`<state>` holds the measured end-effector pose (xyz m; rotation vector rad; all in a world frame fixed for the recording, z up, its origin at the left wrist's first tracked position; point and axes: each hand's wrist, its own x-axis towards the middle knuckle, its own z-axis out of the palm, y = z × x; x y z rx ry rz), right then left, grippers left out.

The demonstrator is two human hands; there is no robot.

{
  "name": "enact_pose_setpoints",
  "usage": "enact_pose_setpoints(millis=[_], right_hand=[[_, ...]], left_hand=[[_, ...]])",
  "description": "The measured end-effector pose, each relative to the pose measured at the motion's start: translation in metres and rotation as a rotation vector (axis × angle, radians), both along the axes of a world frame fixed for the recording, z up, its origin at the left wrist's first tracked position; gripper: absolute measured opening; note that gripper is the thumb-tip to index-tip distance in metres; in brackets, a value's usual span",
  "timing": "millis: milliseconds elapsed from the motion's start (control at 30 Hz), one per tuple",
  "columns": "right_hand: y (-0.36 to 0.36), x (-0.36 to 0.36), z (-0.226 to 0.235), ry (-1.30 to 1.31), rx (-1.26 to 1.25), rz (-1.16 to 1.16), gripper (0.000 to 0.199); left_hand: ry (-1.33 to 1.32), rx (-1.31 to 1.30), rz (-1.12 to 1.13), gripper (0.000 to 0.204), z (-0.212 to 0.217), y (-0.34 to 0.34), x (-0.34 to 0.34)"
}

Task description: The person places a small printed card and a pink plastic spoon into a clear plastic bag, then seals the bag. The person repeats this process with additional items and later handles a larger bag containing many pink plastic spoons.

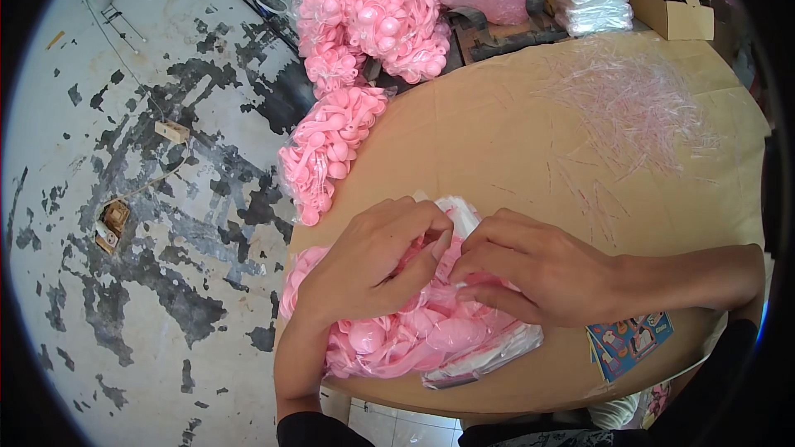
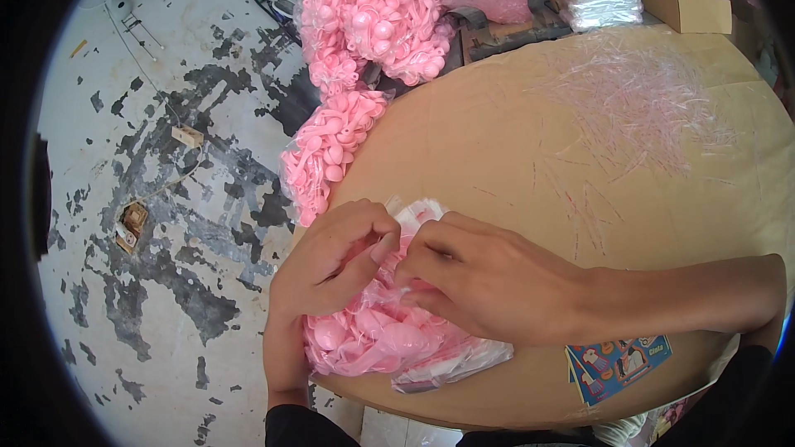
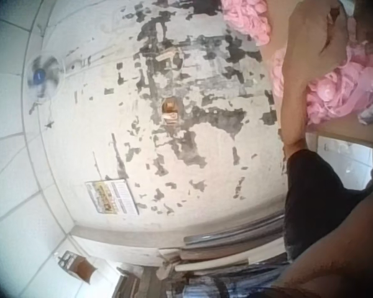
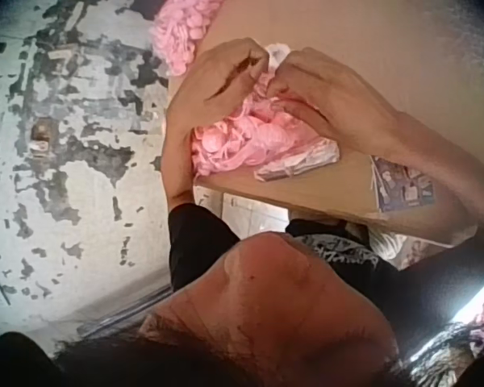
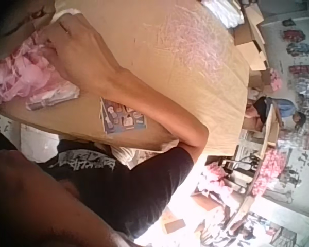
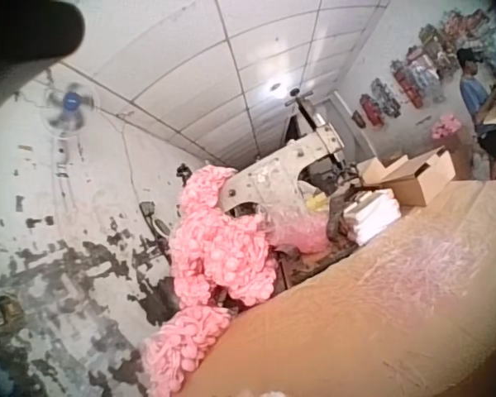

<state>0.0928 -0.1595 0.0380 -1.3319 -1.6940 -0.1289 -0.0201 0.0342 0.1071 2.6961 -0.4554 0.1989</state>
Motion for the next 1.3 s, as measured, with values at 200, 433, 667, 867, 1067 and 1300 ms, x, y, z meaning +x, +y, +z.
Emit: enact_pose_setpoints(millis=[200,433,667,867,1067,1300], right_hand=[[-0.003,0.003,0.007,0.114,-0.087,0.003,0.015],[-0.004,0.010,0.011,0.288,-0.249,0.121,0.014],[-0.005,0.019,0.014,0.230,-0.229,0.085,0.016],[-0.004,0.022,0.012,0.014,-0.047,0.126,0.023],[-0.007,0.013,0.007,-0.153,0.003,-0.061,0.026],[-0.006,-0.004,0.009,-0.388,0.032,-0.258,0.024]], left_hand=[[-0.295,-0.095,0.035,0.014,-0.002,-0.001,0.000],[-0.162,0.183,-0.102,0.030,0.014,-0.006,-0.005],[-0.056,0.139,-0.137,0.026,0.015,-0.002,-0.004],[-0.016,0.125,-0.175,0.032,0.013,0.003,-0.003],[0.013,0.061,-0.191,0.029,0.009,0.005,-0.006],[-0.093,0.042,-0.193,0.020,0.008,-0.002,-0.004]])
